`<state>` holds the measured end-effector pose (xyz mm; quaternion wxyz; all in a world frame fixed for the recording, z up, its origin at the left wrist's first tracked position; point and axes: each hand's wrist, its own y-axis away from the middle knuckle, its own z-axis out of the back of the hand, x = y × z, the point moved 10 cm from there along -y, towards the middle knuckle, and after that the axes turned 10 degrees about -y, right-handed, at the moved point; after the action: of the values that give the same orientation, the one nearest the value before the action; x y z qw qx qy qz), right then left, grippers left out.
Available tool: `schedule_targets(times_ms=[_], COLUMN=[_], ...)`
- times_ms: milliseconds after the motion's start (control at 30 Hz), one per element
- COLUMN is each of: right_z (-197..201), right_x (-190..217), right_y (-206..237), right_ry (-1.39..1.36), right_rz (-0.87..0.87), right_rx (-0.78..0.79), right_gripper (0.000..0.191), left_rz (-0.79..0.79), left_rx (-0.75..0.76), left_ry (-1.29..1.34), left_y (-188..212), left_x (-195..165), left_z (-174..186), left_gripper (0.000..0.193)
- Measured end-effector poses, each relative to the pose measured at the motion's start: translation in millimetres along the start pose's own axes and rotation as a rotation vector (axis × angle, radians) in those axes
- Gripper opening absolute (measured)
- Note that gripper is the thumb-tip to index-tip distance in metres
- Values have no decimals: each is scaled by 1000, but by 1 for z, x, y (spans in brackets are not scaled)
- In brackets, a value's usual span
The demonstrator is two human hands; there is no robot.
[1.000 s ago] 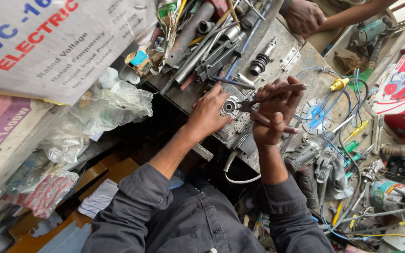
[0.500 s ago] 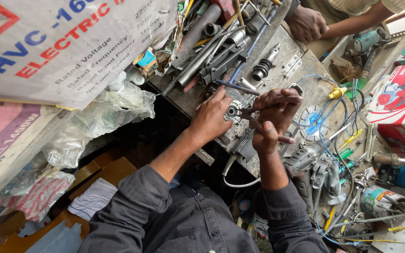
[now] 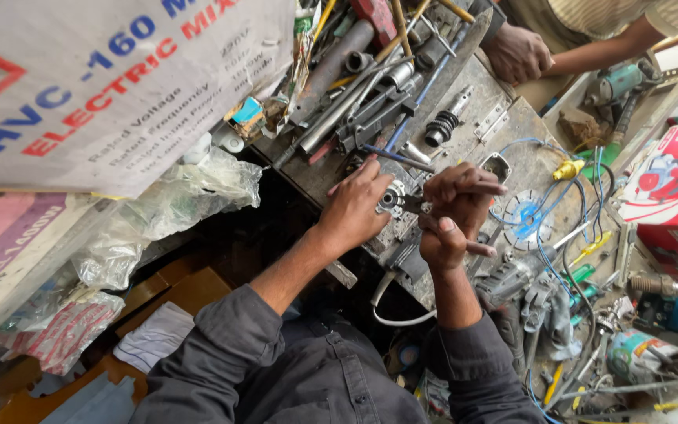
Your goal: The person works at a cluttered workbench repairing an angle grinder. They pick up and set down small metal parts, use a hammer and pliers on components, open a cardboard box of spare parts, handle a yellow switch component, and fit a round part onto the grinder body.
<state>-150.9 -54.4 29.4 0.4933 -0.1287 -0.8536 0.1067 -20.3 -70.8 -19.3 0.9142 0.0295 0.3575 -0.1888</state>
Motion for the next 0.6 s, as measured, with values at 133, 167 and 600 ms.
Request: schedule_targets(times_ms=[133,167,600], right_z=[0,0,5], right_x=[-2,-2,-4], right_y=[-4,-6,-16], right_ry=[10,22,54], right_rz=[4,13,39], right_rx=[8,16,34], right_gripper=[51,50,42], left_rz=[-15,-21,-29], left_rx=[-16,-27,-113], left_ry=[40,46,-8], left_y=[-2,-2,-7], left_x=[-2,-3,-19], left_z=[0,1,12], left_gripper=[56,56,49])
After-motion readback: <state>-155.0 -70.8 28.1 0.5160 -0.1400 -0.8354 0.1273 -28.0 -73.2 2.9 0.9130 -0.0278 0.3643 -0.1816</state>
